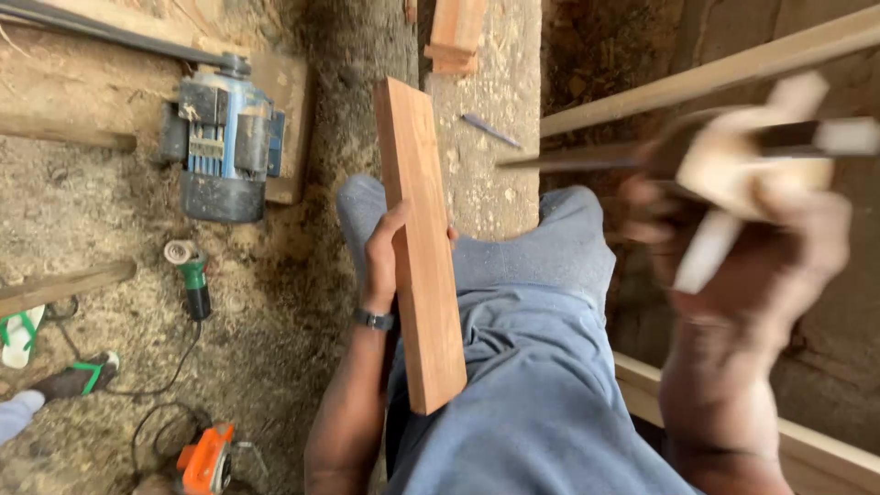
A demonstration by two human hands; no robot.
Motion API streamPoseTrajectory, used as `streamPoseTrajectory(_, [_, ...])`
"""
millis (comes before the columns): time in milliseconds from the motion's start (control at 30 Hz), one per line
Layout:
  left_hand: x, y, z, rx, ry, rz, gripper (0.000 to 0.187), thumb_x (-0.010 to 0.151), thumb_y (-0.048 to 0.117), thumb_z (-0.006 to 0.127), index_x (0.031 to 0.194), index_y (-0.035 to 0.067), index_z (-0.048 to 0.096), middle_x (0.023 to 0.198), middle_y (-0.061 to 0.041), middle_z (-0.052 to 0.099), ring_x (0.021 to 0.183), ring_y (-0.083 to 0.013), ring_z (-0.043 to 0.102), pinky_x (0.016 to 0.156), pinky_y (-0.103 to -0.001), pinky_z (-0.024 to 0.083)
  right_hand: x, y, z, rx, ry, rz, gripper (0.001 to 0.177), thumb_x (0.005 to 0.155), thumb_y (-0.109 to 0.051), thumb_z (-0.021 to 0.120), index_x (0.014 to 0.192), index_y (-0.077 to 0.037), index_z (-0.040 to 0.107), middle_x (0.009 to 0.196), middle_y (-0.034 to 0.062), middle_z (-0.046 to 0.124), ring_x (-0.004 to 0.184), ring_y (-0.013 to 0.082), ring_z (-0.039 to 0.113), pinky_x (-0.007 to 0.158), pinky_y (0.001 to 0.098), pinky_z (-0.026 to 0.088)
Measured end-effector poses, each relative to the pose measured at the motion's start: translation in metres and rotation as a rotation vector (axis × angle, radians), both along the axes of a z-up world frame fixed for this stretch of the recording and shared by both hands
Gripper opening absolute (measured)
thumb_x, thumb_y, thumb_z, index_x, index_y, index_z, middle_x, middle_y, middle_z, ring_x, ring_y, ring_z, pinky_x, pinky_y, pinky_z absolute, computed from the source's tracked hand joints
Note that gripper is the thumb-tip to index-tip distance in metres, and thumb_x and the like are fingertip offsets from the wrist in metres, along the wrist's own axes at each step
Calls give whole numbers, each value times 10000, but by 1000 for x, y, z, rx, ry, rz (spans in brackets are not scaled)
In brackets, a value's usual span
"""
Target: Marking wooden planks using a marking gauge and a square
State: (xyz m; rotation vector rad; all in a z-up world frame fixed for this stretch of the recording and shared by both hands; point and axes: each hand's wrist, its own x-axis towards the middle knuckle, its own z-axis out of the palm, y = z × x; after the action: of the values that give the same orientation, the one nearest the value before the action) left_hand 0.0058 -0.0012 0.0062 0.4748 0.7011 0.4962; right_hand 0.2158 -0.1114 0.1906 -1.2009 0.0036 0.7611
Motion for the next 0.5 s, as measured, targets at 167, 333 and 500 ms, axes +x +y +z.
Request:
streamPoseTrajectory(167, [3, -11, 26, -85, -334, -38, 855, 765, 446, 685, 1451, -1, 437, 1345, -220, 561, 1170, -365, 555, 928, -503, 464, -14, -8, -148, 26, -180, 303, 546, 822, -241, 692, 1302, 3, 604, 1126, 167, 678, 846, 257, 665, 697, 364, 591])
streamPoseTrajectory(333, [6, -22, 29, 10, -520, 89, 1130, 685, 358, 701, 1645, 72, 178, 1691, -249, 227, 1560, -358, 245, 1265, -493, 211, -42, -22, -175, -11, -376, 397, 585, 939, -196, 622, 1493, -64, 487, 1328, 201, 597, 1195, 244, 578, 1050, 411, 517])
streamPoseTrajectory(500, [-3, -27, 15, -175, -746, 62, 1025, 742, 320, 743, 1617, 63, 276, 1676, -309, 169, 1254, -326, 632, 1002, -402, 599, -64, -34, -124, -419, -624, 783, 667, 958, -380, 646, 1452, 17, 438, 1145, 364, 677, 1137, 561, 623, 927, 659, 498])
